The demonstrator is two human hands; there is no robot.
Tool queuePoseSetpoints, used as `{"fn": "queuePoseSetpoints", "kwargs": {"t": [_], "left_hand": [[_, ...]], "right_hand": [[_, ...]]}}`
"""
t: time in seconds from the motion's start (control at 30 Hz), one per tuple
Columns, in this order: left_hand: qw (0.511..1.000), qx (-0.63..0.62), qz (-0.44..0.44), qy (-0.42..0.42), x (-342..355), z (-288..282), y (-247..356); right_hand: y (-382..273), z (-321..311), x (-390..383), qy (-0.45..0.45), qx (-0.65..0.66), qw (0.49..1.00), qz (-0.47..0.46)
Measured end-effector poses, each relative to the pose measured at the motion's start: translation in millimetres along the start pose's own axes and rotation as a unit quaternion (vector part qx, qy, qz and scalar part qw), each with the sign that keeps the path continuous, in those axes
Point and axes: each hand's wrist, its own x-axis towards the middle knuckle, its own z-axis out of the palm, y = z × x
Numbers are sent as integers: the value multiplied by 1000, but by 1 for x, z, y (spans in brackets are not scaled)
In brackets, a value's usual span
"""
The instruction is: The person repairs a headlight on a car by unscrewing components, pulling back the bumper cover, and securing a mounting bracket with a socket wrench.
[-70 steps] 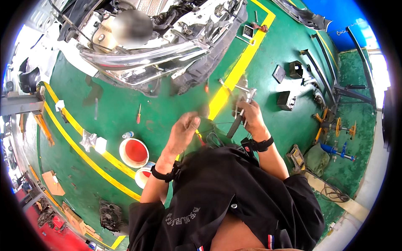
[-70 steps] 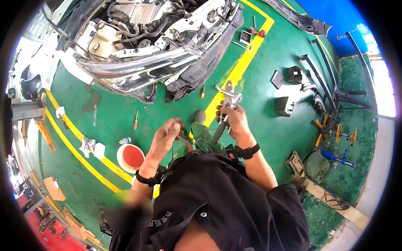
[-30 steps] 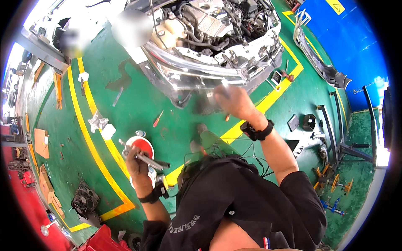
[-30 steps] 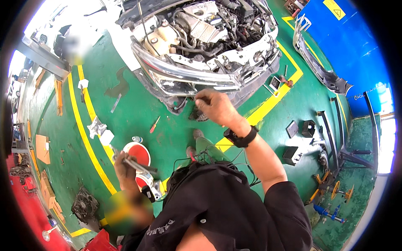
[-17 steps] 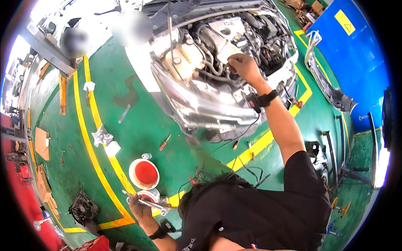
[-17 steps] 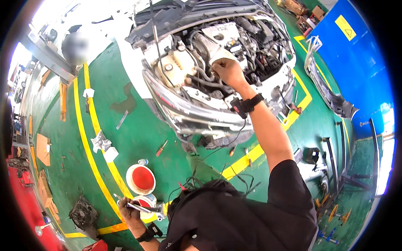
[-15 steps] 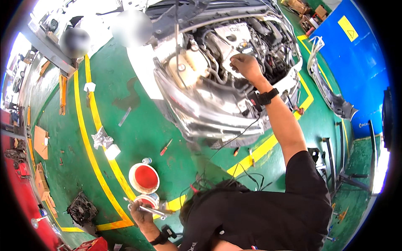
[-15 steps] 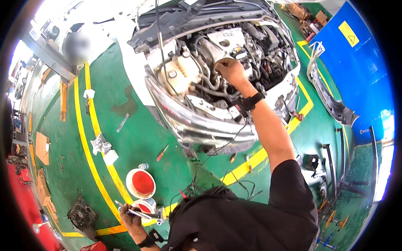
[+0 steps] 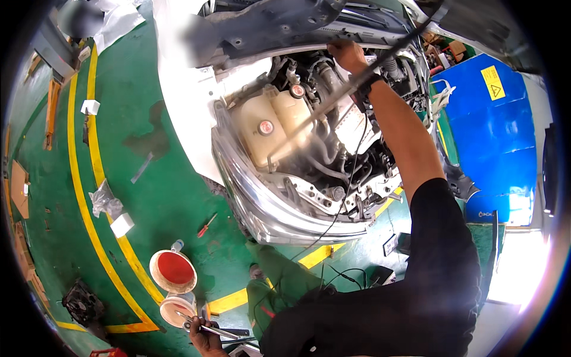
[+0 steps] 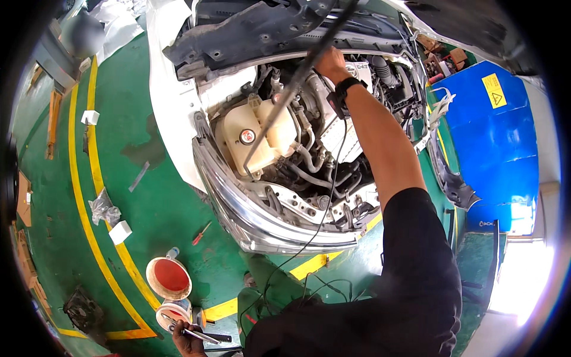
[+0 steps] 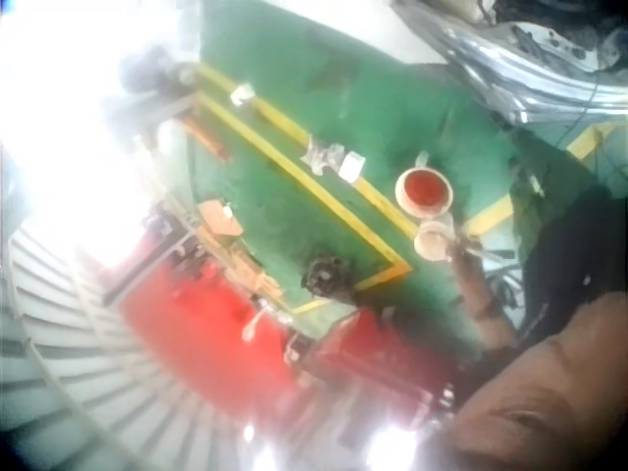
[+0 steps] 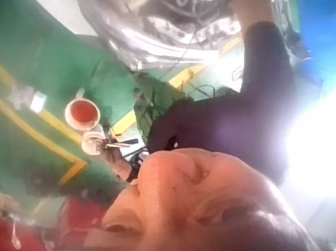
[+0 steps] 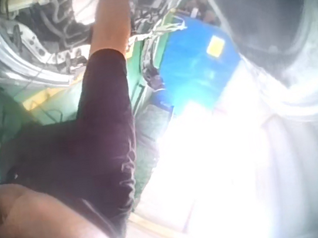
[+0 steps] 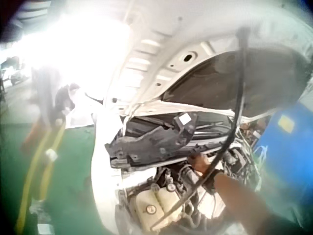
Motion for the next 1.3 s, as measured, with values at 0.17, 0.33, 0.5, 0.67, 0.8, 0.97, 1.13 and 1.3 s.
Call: {"fn": "queuePoseSetpoints", "kwargs": {"t": [0.17,0.33,0.5,0.67,0.8,0.97,1.13,1.3], "left_hand": [[999,-20,-11,39,-4,44,8],[992,17,-18,121,-5,79,11],[995,-8,-64,75,20,72,9],[998,5,-67,-3,26,89,4],[990,52,-125,28,25,107,5],[996,17,-78,34,38,96,-10],[994,-28,-100,33,46,86,-13],[995,-26,-87,32,45,82,-15]], "right_hand": [[6,52,43,-14,-57,998,4],[8,86,85,-50,-146,988,-12],[64,132,125,24,-220,959,-177],[73,151,134,-40,-224,938,-261],[83,152,135,-74,-242,927,-276],[84,160,134,-83,-338,891,-292],[67,154,120,-95,-288,935,-186],[90,149,130,66,-311,863,-392]]}}
